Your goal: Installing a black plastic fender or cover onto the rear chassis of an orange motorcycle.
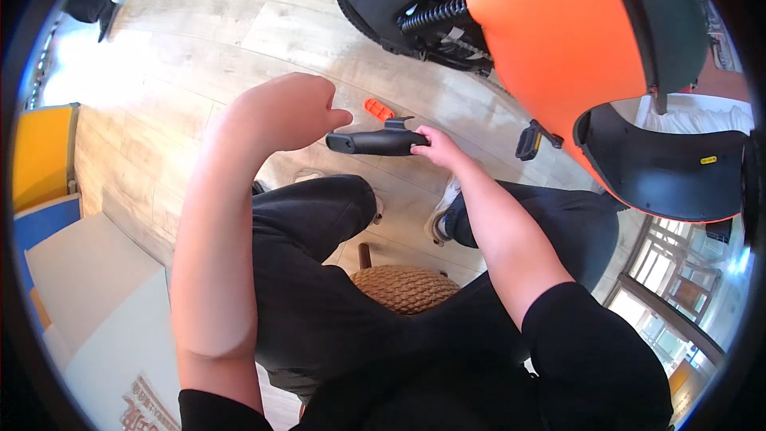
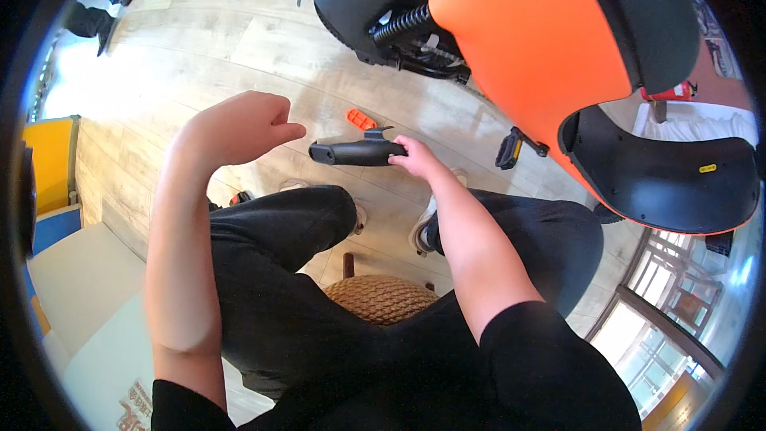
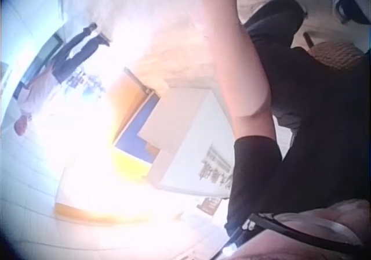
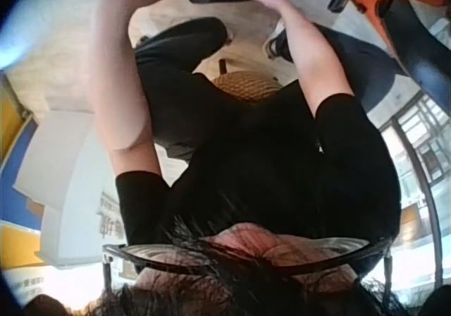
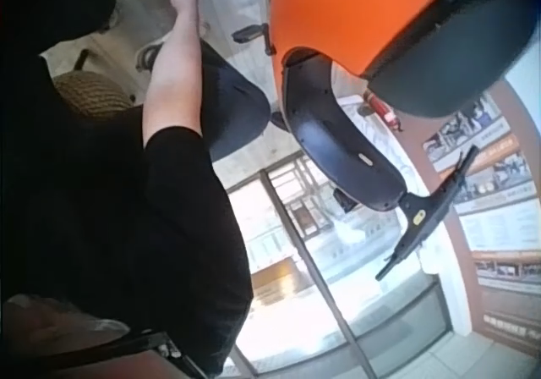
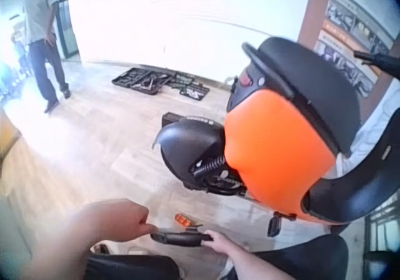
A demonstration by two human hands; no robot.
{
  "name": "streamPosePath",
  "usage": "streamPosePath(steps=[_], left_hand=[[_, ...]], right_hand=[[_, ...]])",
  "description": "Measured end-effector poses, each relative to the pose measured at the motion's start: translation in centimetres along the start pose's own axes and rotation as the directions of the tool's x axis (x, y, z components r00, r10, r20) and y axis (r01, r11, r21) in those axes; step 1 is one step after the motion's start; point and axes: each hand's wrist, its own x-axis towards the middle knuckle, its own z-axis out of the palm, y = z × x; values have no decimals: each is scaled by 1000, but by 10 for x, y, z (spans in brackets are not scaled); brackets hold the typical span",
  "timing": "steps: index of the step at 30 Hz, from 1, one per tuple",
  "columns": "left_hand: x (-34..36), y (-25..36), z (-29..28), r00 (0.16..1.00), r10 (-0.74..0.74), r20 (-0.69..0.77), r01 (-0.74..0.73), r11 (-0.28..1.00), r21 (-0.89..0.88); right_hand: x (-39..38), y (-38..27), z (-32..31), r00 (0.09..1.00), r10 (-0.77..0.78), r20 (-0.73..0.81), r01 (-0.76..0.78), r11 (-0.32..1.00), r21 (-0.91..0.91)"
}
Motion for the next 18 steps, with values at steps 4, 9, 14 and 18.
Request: streamPosePath(steps=[4, 9, 14, 18], left_hand=[[-3, -12, 5, 999, 23, 27, -24, 999, 25], [-10, -24, 11, 1000, -7, 21, 6, 998, 56], [-19, -12, 11, 997, 76, 31, -74, 994, -78], [-20, -15, 10, 975, 144, 169, -121, 983, -140]], right_hand=[[-15, -103, -9, 994, -40, 105, 58, 984, -168], [-101, -261, -31, 952, 258, 167, -239, 963, -127], [-146, -302, -51, 978, 206, 34, -208, 975, 74], [-139, -296, -31, 987, 159, 30, -161, 940, 300]])
